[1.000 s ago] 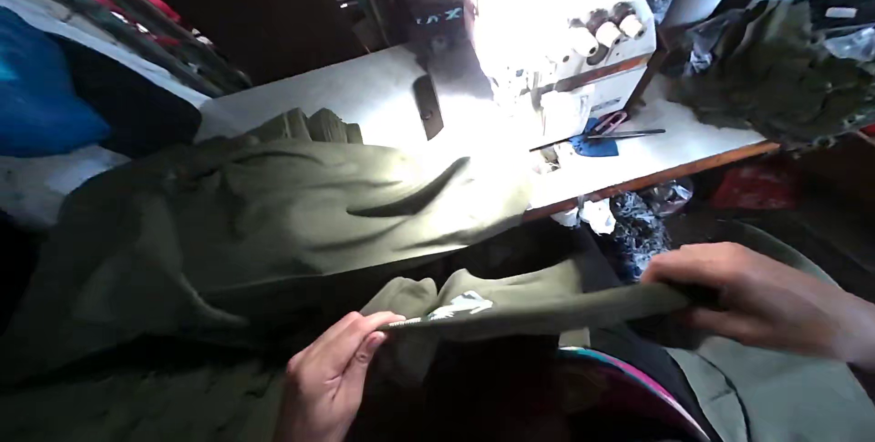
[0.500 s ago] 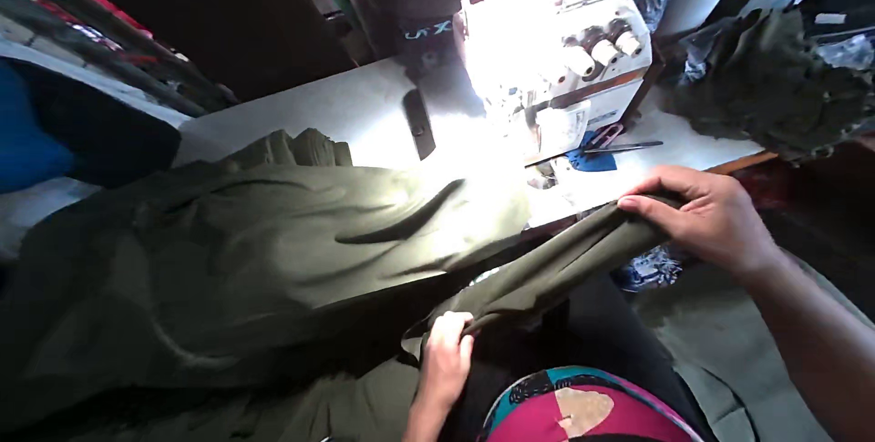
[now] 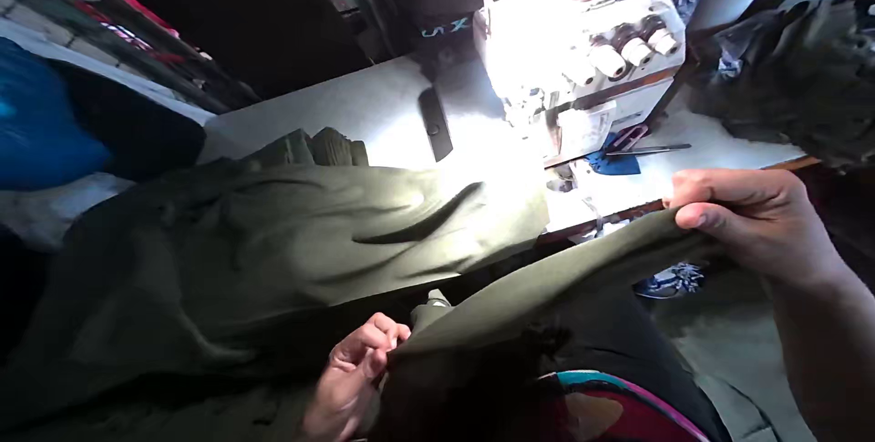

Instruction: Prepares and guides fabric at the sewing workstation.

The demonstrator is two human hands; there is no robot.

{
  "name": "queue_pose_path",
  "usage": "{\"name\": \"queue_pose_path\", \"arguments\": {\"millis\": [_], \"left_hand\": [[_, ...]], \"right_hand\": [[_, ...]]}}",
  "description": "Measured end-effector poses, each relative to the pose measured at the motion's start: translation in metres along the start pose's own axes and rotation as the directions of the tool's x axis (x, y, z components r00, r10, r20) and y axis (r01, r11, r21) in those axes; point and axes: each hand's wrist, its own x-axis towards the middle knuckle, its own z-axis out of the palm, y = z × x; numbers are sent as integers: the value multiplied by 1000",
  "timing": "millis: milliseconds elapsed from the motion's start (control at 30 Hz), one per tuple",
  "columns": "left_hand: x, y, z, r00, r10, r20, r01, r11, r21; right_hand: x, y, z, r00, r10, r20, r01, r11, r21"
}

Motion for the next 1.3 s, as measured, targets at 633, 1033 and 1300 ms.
{"name": "queue_pose_path", "arguments": {"millis": [633,1033,1300], "left_hand": [[238,144,-18,937,334,-103,139,-85,987],[260,79,121,847,280,453,-529,534,659],[279,46,121,939,308,154,-256,325,910]], "right_hand": [[44,61,112,839,474,-269,-453,881,139],[41,42,119,914,366,-176,-278,881,383],[-11,63,157,766,583,-272,-474,797,374]]}}
